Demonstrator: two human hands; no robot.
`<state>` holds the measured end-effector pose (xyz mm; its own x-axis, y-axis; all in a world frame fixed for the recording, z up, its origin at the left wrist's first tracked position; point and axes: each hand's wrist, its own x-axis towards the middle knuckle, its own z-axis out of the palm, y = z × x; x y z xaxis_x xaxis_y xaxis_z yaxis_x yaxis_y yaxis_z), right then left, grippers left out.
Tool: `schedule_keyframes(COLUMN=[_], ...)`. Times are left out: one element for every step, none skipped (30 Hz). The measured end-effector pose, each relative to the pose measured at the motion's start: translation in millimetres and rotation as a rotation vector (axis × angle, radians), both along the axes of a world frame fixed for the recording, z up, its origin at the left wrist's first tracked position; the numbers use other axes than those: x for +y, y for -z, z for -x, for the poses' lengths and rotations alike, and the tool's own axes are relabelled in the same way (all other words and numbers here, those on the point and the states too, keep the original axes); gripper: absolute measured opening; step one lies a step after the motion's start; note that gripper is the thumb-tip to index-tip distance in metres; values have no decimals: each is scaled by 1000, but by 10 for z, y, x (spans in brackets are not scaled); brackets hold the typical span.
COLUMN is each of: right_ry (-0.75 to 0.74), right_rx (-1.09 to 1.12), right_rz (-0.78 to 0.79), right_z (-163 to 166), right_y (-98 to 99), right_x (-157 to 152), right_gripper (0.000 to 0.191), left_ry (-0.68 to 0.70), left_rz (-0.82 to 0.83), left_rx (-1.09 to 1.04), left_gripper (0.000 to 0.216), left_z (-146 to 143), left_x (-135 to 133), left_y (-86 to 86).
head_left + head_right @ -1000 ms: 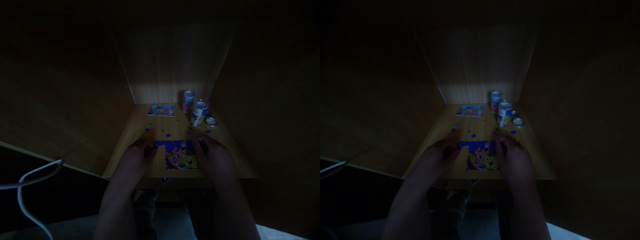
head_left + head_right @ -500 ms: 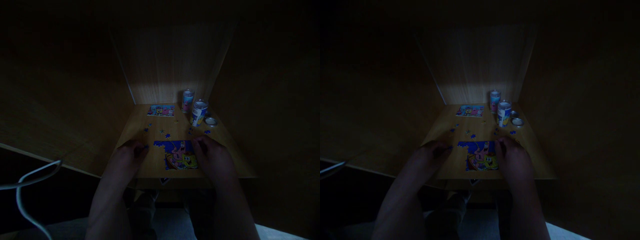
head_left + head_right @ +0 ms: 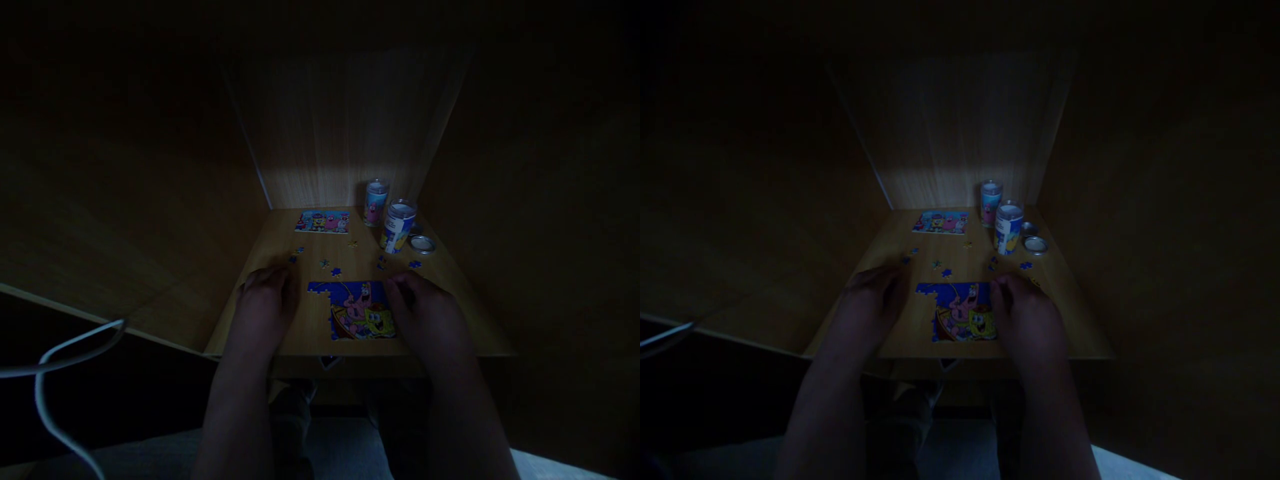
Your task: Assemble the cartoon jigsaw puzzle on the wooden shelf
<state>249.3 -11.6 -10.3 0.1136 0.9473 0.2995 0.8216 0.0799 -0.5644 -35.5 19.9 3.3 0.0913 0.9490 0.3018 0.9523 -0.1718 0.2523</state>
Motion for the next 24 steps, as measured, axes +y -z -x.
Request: schedule_keyframes(right_ry=[0, 3, 4, 5, 6, 2, -2, -7, -12, -14, -15, -12, -7, -5, -3, 0, 3, 6, 9, 11, 13, 11, 7, 4], right_rx=[1, 3, 3, 3, 2, 5, 9, 14, 19, 23, 26, 25, 23, 23, 25, 25, 25, 22, 21, 18, 16, 13, 10, 4], right_rz=[2, 2, 1, -1, -3, -5, -5, -5, -3, -1, 1, 1, -1, -1, -2, -3, -2, -1, 1, 3, 4, 2, -1, -8], right_z=[-1, -2, -2, -2, -2, -2, -2, -3, -4, -5, -6, -7, -7, -6, -4, -2, 0, 2, 3, 4, 4, 2, 1, -1], right_y=[-3, -7, -11, -15, -19, -21, -21, -19, -14, -8, -1, 5, 11, 15, 16, 15, 13, 9, 6, 3, 1, 1, 3, 6], right_x=[0, 1, 1, 2, 2, 3, 3, 4, 5, 7, 9, 11, 12, 14, 15, 16, 16, 15, 14, 13, 11, 10, 8, 8], right_gripper=[31, 31, 30, 30, 30, 30, 30, 30, 30, 30, 30, 30, 29, 29, 29, 29, 29, 29, 29, 29, 29, 29, 29, 29], left_ry=[-35, -64, -80, -83, -75, -57, -36, -17, -3, 4, 4, -2, -13, -22, -28, -30, -28, -20, -11, -3, 4, 10, 14, 14], left_rz=[-3, -8, -13, -19, -22, -21, -17, -14, -12, -11, -15, -21, -29, -34, -37, -38, -37, -35, -33, -30, -25, -16, -5, 5], left_rx=[9, 16, 19, 21, 26, 35, 46, 57, 65, 72, 78, 83, 89, 97, 105, 112, 114, 113, 108, 101, 94, 89, 88, 89], left_gripper=[32, 34, 37, 40, 44, 47, 49, 49, 48, 47, 45, 44, 42, 41, 39, 38, 38, 39, 40, 42, 45, 47, 48, 49], left_z=[3, 3, 0, -5, -12, -19, -26, -29, -29, -25, -17, -6, 6, 16, 23, 25, 21, 12, -2, -17, -31, -43, -51, -54], left_x=[-1, -3, -4, -4, -3, 0, 4, 8, 13, 18, 22, 25, 27, 28, 29, 29, 31, 33, 38, 44, 52, 60, 68, 74], left_y=[4, 11, 20, 30, 41, 52, 61, 69, 74, 79, 82, 86, 89, 93, 97, 101, 104, 107, 111, 114, 118, 122, 125, 128])
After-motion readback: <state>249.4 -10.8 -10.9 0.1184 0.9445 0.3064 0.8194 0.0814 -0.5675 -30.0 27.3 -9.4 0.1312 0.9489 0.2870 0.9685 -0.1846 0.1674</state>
